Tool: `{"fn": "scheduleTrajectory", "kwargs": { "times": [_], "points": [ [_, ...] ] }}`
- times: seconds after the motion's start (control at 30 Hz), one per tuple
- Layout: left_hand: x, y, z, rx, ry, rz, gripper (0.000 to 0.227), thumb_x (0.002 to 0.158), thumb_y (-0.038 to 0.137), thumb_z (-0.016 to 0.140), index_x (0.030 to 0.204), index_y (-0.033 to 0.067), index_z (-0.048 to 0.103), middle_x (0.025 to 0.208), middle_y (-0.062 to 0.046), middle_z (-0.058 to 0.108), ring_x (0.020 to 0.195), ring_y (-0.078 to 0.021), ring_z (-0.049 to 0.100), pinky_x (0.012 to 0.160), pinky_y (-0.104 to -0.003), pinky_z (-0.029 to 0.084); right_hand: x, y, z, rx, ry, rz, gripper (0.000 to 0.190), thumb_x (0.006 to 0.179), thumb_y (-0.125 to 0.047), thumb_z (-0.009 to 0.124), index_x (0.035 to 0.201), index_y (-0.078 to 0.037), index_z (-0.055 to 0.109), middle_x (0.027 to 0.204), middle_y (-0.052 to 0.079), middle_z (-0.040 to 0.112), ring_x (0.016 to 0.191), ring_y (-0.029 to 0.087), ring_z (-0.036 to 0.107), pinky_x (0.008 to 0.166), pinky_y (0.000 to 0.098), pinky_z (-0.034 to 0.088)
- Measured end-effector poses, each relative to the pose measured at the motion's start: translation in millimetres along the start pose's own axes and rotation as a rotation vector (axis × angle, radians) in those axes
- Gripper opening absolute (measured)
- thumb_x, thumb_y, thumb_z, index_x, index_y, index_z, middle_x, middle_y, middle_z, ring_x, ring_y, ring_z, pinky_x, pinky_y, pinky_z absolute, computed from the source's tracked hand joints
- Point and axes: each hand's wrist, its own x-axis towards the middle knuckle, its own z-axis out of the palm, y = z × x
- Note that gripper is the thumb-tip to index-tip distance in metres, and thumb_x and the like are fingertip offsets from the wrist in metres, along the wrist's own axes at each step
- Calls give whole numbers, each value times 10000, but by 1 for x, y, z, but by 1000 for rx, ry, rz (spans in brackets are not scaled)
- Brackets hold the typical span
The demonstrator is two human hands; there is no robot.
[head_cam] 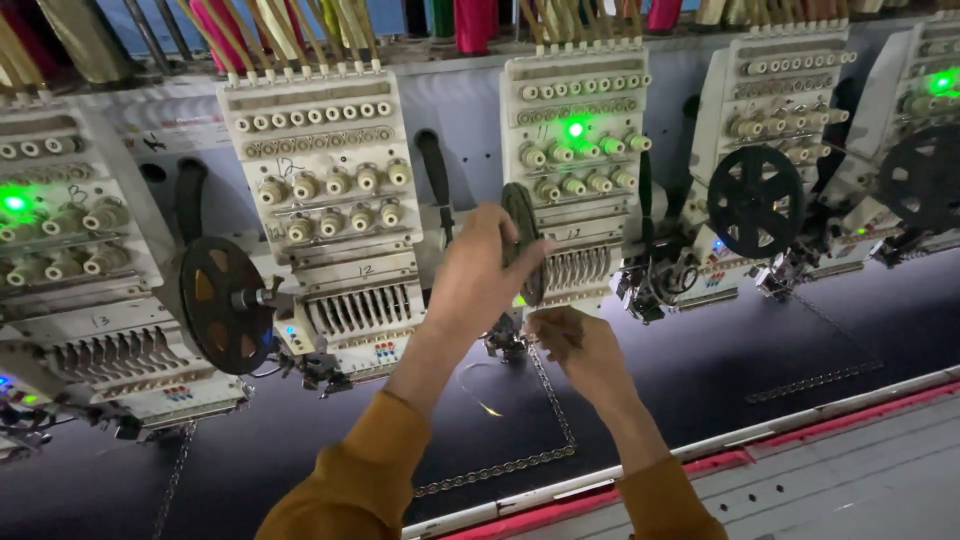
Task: Threading an industrial multi-head embroidery machine by manually guiding thread through tensioners, guides, and needles.
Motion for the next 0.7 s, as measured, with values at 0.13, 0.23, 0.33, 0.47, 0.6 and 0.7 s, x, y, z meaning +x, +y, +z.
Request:
{"fn": "scheduleTrajectory", "kwargs": {
  "times": [0.13, 0.23, 0.33, 0.47, 0.6, 0.7],
  "points": [
    [-4, 4, -2, 80, -111, 72, 582, 876, 562, 750, 1048, 52, 531, 944, -162, 607, 848, -463, 720, 686, -552, 593, -6, -8, -4, -12, -18, -12, 298, 957, -215, 712, 1161, -6, 775, 880, 185, 747, 793, 205, 652, 715, 377, 567],
    [-5, -4, 3, 194, -159, 40, 618, 785, 510, 832, 1044, 35, 534, 1019, -213, 626, 897, -546, 696, 733, -649, 567, -6, -15, -3, -92, -27, -19, 297, 956, -258, 734, 1180, -71, 787, 935, 209, 787, 859, 264, 731, 784, 412, 573],
    [-5, 2, -1, 103, -27, 60, 481, 938, 493, 707, 1019, 51, 537, 922, -172, 594, 834, -517, 709, 693, -573, 589, -7, -19, -2, -108, -25, 16, 330, 963, -329, 719, 1181, -89, 778, 944, 171, 795, 901, 268, 735, 819, 413, 565],
    [-9, -1, 5, 148, -108, 81, 543, 863, 487, 782, 1017, 27, 536, 932, -194, 603, 838, -545, 696, 699, -606, 580, -9, -14, 0, -128, -20, 57, 274, 956, -303, 709, 1164, -151, 803, 949, 141, 810, 901, 265, 746, 821, 395, 564],
    [-11, -6, 1, 43, -121, 94, 476, 927, 456, 731, 1003, 28, 538, 902, -171, 573, 809, -520, 690, 685, -551, 590, 0, -14, 3, -151, -17, 12, 248, 936, -225, 706, 1156, -155, 798, 954, 146, 808, 877, 265, 749, 796, 397, 569],
    [-20, 2, -8, -8, -162, 53, 589, 896, 531, 722, 1046, -11, 543, 988, -243, 589, 912, -541, 678, 775, -623, 565, 10, 3, -2, -215, -13, -33, 283, 946, -283, 710, 1185, -150, 783, 977, 170, 796, 917, 340, 765, 800, 432, 580]
  ]
}}
